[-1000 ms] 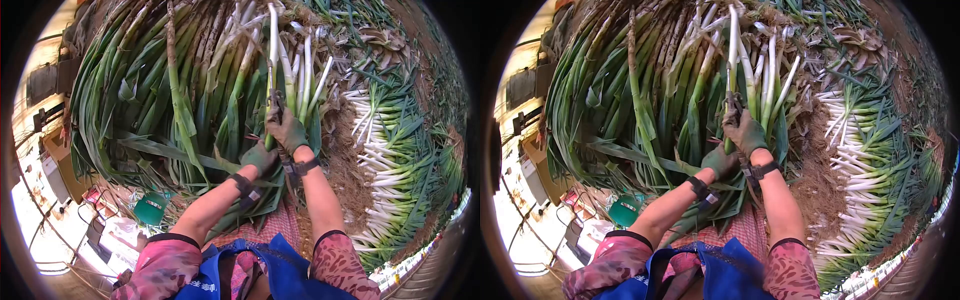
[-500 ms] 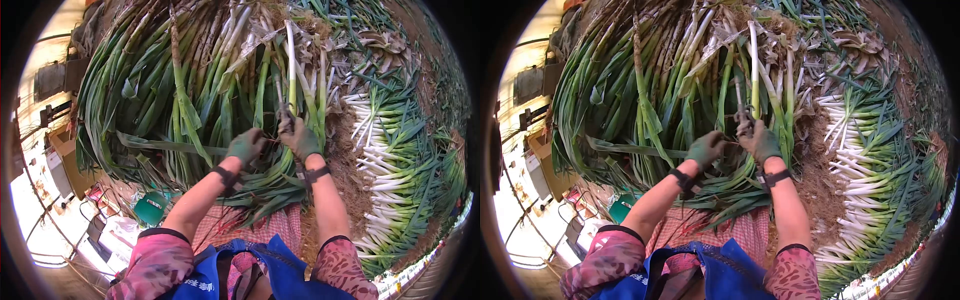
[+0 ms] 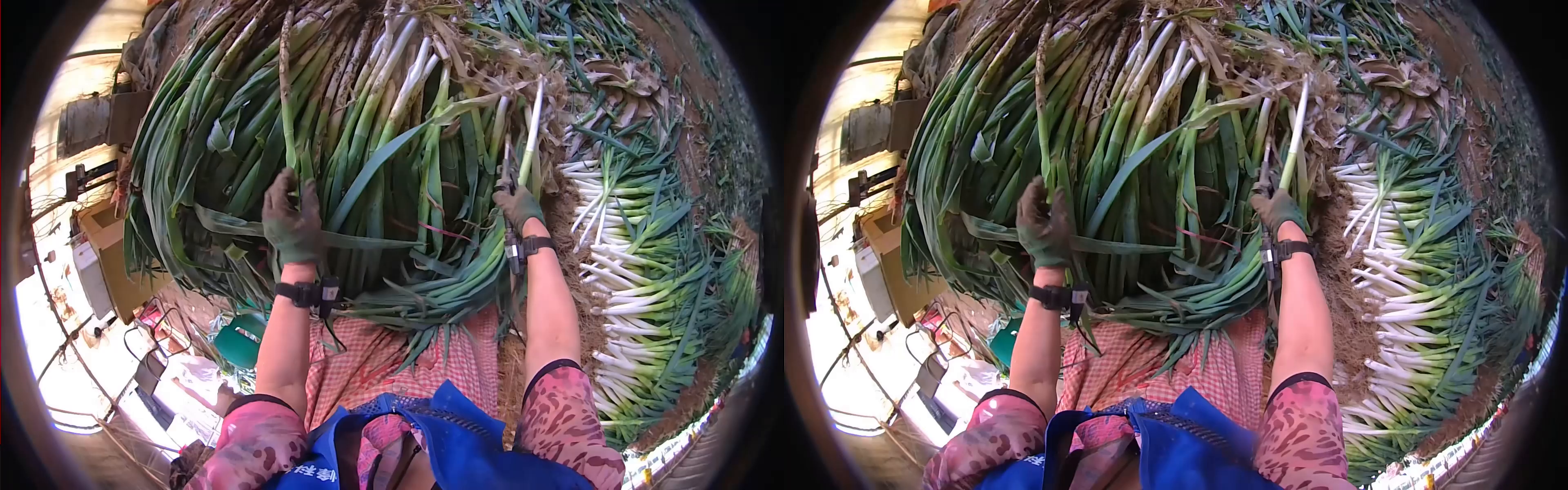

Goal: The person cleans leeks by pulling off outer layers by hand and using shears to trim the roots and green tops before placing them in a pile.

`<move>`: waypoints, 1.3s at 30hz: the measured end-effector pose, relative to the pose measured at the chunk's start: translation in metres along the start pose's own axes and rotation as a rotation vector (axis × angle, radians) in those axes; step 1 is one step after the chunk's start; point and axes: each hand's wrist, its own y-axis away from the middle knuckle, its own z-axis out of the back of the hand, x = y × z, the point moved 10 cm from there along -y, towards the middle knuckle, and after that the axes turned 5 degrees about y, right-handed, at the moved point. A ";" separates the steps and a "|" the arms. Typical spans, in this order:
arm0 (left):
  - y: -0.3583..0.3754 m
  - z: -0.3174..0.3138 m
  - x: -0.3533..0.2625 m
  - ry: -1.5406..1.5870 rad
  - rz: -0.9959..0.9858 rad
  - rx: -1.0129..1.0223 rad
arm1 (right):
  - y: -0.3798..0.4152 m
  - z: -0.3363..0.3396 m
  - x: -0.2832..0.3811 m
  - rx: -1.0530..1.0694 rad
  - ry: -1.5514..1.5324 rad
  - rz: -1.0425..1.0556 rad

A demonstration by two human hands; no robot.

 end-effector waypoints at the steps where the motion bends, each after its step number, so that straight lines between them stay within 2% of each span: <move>1: -0.008 0.001 0.003 -0.029 -0.012 -0.033 | 0.010 0.002 0.013 -0.003 -0.016 0.068; 3: -0.026 0.003 0.008 -0.089 -0.041 -0.104 | 0.042 -0.006 0.046 0.054 -0.160 0.173; 4: -0.031 0.001 0.016 0.070 0.095 -0.078 | 0.055 -0.017 0.057 0.096 -0.227 0.174; 5: -0.033 -0.010 0.009 0.154 0.063 -0.023 | 0.059 -0.038 0.061 0.103 -0.230 0.225; 7: -0.027 -0.036 -0.013 0.312 -0.002 0.093 | 0.071 -0.080 0.061 0.166 -0.444 0.209; 9: 0.013 -0.102 -0.019 0.555 0.164 0.358 | 0.082 -0.103 0.054 0.180 -0.583 0.073; 10: 0.025 -0.120 -0.038 0.398 0.156 0.497 | 0.083 -0.112 0.045 0.183 -0.649 0.004; 11: 0.037 -0.137 -0.050 0.237 0.148 0.635 | 0.078 -0.112 0.036 0.105 -0.656 0.038; 14: 0.023 -0.158 -0.060 0.098 -0.063 0.471 | 0.060 -0.082 0.020 -0.089 -0.530 0.067; 15: 0.016 -0.162 -0.052 0.012 -0.031 0.436 | 0.057 -0.065 0.019 -0.147 -0.463 0.058; 17: -0.007 -0.168 -0.039 -0.164 0.026 0.354 | 0.024 -0.032 0.018 -0.186 -0.567 0.124; 18: -0.005 -0.189 -0.005 -0.267 0.134 0.448 | 0.015 -0.009 0.029 -0.207 -0.607 0.178; 20: -0.007 -0.211 0.009 -0.372 0.248 0.805 | -0.054 -0.010 0.021 -0.210 -0.718 0.268; 21: -0.001 -0.219 0.014 -0.427 0.308 0.984 | -0.073 0.000 0.022 -0.196 -0.599 0.163; 22: -0.001 -0.223 0.009 -0.474 0.210 1.017 | -0.093 0.002 0.025 -0.207 -0.511 0.139; 23: 0.004 -0.226 0.012 -0.489 0.243 1.046 | -0.115 0.003 0.027 -0.218 -0.421 0.117; 25: 0.019 -0.228 0.014 -0.519 0.314 1.105 | -0.193 -0.072 0.009 -0.086 -0.649 0.208; 26: 0.029 -0.228 0.012 -0.558 0.300 1.111 | -0.182 -0.082 0.019 -0.053 -0.692 0.233; 29: 0.067 -0.232 0.022 -0.297 0.404 1.247 | -0.119 -0.081 0.055 -0.047 -0.754 0.283; 32: 0.101 -0.238 0.046 0.474 0.748 1.001 | -0.047 -0.047 0.086 0.051 -0.761 0.263; 33: 0.105 -0.239 0.045 0.590 0.802 0.954 | -0.034 -0.046 0.093 0.063 -0.768 0.289; 35: 0.105 -0.243 0.040 0.826 0.895 0.849 | 0.018 -0.044 0.125 0.305 -1.005 0.305; 37: 0.082 -0.242 0.032 0.789 0.820 0.815 | 0.054 -0.049 0.162 0.440 -1.006 0.371; 39: 0.051 -0.236 0.020 0.726 0.777 0.820 | 0.053 -0.076 0.159 0.374 -0.970 0.377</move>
